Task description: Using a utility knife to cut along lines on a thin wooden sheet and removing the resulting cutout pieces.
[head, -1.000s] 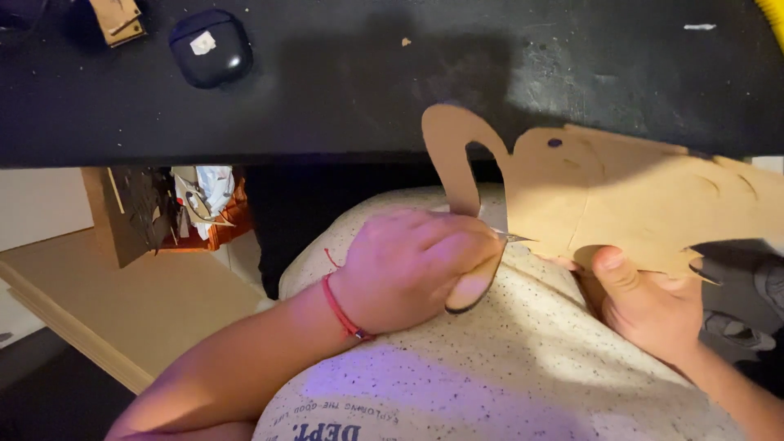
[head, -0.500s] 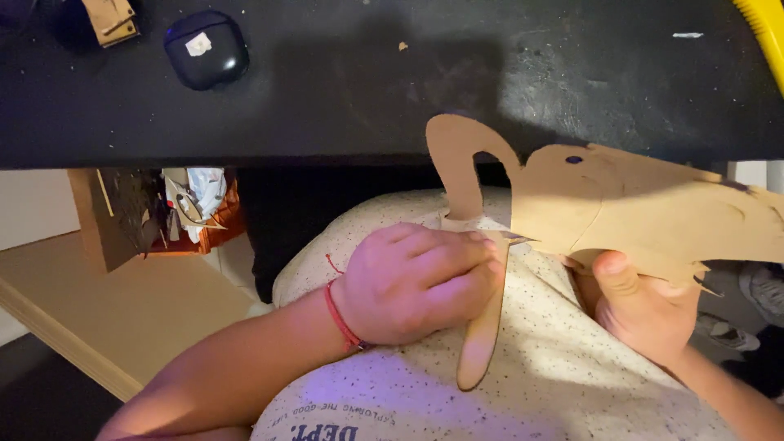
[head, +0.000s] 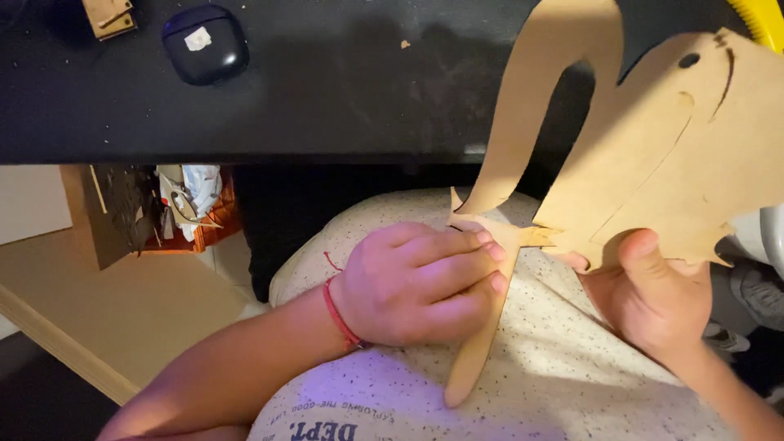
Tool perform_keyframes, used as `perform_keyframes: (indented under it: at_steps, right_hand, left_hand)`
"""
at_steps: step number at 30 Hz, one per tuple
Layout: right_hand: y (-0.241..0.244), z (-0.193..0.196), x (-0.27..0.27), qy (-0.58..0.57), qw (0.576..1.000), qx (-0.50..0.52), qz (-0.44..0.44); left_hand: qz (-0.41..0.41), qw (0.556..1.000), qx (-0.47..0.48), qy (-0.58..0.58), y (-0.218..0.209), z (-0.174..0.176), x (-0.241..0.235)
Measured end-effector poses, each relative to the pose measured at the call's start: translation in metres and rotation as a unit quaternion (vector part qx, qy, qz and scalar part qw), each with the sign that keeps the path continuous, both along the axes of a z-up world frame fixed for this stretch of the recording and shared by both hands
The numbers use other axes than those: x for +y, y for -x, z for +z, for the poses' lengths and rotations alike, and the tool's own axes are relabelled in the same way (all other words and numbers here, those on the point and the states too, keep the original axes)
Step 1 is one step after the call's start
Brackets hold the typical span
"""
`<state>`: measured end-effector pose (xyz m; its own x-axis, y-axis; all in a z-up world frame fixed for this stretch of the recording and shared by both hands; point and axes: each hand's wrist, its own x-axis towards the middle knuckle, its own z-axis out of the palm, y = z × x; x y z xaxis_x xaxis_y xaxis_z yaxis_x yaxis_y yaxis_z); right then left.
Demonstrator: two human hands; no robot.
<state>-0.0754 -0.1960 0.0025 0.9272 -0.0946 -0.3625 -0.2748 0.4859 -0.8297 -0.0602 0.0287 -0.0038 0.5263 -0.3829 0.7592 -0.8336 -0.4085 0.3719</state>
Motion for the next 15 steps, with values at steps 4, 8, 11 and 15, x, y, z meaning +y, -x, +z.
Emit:
perform_keyframes:
  at_steps: [4,8,11,15]
  right_hand:
    - [-0.013,0.007,0.007,0.035,0.999,-0.026,0.005]
    - [-0.008,-0.012,-0.021,-0.102,0.991,-0.060,0.067]
    - [-0.013,-0.013,-0.032,-0.195,0.965,-0.078,0.156]
    - [-0.026,-0.014,-0.061,-0.216,0.976,0.004,0.024]
  left_hand:
    - [-0.010,1.000,-0.012,0.009,-0.001,0.000,0.002]
    - [-0.031,0.999,-0.035,0.025,-0.003,0.005,0.005]
    - [-0.056,0.996,-0.066,0.026,-0.008,0.007,0.010]
    - [-0.099,0.991,-0.026,0.081,0.000,-0.006,0.021]
